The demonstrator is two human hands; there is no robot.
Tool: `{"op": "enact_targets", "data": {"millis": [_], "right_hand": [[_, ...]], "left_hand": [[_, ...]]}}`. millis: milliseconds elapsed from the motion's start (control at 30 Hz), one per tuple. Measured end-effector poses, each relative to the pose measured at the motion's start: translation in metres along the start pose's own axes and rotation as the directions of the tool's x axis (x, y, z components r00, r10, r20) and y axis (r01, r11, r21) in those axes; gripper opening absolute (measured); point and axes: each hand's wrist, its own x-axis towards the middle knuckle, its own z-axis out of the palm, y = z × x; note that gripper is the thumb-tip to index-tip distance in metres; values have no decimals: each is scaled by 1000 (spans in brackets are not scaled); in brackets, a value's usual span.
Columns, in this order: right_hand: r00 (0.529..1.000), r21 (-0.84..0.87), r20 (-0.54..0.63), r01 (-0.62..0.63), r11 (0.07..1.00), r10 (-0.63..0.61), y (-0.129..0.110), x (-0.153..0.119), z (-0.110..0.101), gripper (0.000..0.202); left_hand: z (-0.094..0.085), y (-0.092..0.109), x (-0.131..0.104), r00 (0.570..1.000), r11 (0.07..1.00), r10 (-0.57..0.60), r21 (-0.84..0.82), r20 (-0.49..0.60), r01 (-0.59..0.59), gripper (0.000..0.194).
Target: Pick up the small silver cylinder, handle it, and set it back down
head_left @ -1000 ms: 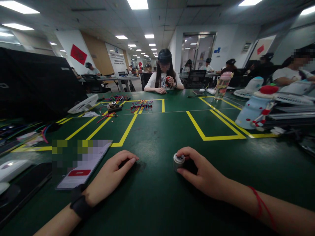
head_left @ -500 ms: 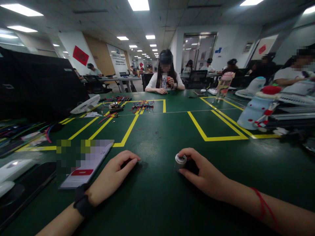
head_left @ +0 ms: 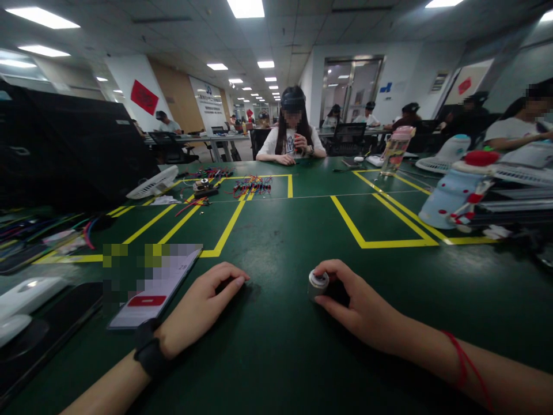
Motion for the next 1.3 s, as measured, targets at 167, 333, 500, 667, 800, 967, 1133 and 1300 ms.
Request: {"op": "enact_targets", "data": {"millis": [167, 333, 500, 667, 800, 967, 1133, 1300], "right_hand": [[1000, 42, -29, 3, 999, -2, 4, 2, 2, 45], [997, 138, -16, -72, 988, 75, 5, 3, 3, 53], [997, 140, 30, -72, 988, 68, 1, 4, 1, 44], [996, 112, 68, -70, 991, 63, 1, 4, 0, 42], [997, 79, 56, -61, 995, 56, 3, 5, 1, 45], [997, 34, 39, -61, 998, 59, 3, 4, 0, 44], [999, -6, 0, -54, 999, 54, 1, 2, -1, 41], [999, 7, 3, -47, 999, 47, 1, 3, 0, 41]], "left_hand": [[5, 35, 12, 998, 999, 50, -8, 34, -49, 26], [25, 85, 29, 952, 957, 290, -6, 93, -291, 21], [43, 97, 38, 933, 932, 357, 38, 51, -359, 15], [51, 97, 37, 937, 937, 350, 7, -15, -350, 13], [49, 94, 36, 940, 937, 331, -90, -84, -338, 11], [41, 79, 38, 955, 953, 283, -87, -87, -290, 9], [47, 65, 40, 947, 947, 311, 56, 74, -316, 8], [59, 57, 40, 943, 939, 310, 119, 118, -324, 6]]}}
